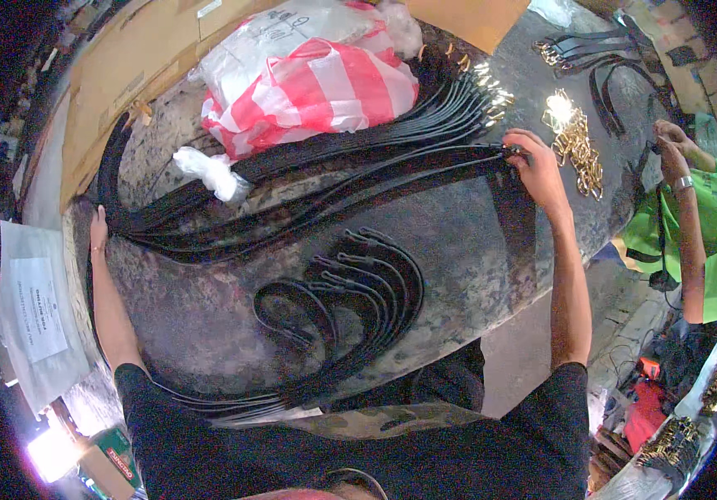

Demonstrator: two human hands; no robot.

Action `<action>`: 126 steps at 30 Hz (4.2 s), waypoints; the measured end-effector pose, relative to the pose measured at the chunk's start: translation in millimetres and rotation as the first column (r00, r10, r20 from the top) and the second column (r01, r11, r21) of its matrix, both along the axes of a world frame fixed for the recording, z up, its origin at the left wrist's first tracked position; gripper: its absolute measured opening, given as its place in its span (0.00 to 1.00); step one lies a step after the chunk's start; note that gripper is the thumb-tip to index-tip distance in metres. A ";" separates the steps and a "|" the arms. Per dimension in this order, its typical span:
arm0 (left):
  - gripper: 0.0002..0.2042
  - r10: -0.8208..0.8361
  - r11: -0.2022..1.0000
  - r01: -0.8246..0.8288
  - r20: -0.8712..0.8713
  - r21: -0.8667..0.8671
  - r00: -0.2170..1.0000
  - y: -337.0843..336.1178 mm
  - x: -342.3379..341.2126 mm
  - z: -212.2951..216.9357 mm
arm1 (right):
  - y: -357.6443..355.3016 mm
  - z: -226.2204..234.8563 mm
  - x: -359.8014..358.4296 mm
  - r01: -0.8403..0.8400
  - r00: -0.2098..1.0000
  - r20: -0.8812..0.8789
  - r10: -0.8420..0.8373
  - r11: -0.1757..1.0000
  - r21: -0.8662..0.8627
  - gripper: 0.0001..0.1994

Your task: Assembling leather straps by threading them through gold-colored metal buckles and loops.

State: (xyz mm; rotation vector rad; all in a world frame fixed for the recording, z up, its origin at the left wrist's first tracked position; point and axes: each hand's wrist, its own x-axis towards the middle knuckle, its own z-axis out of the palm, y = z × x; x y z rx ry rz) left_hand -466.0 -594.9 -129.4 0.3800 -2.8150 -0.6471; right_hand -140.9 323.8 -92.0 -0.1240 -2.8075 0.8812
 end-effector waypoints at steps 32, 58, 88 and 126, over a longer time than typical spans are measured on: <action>0.26 -0.829 0.493 0.841 0.172 -0.223 0.532 411.6 268.5 72.0 | -12.6 34.6 15.9 -0.212 0.972 0.159 0.172 0.932 0.292 0.46; 0.18 -0.981 0.188 0.944 0.103 0.271 0.166 750.7 212.2 47.6 | -29.6 -34.7 50.1 0.485 0.729 -0.379 -0.570 0.821 -0.301 0.14; 0.19 -0.213 0.975 0.192 -0.232 -0.110 0.949 439.0 516.8 68.1 | -134.0 22.2 70.5 -0.284 0.889 -0.412 0.199 0.946 -0.157 0.16; 0.10 -0.970 0.176 0.562 0.044 0.808 0.240 607.3 421.0 115.5 | -99.6 55.5 197.1 0.173 0.962 0.030 -0.273 0.519 -0.837 0.11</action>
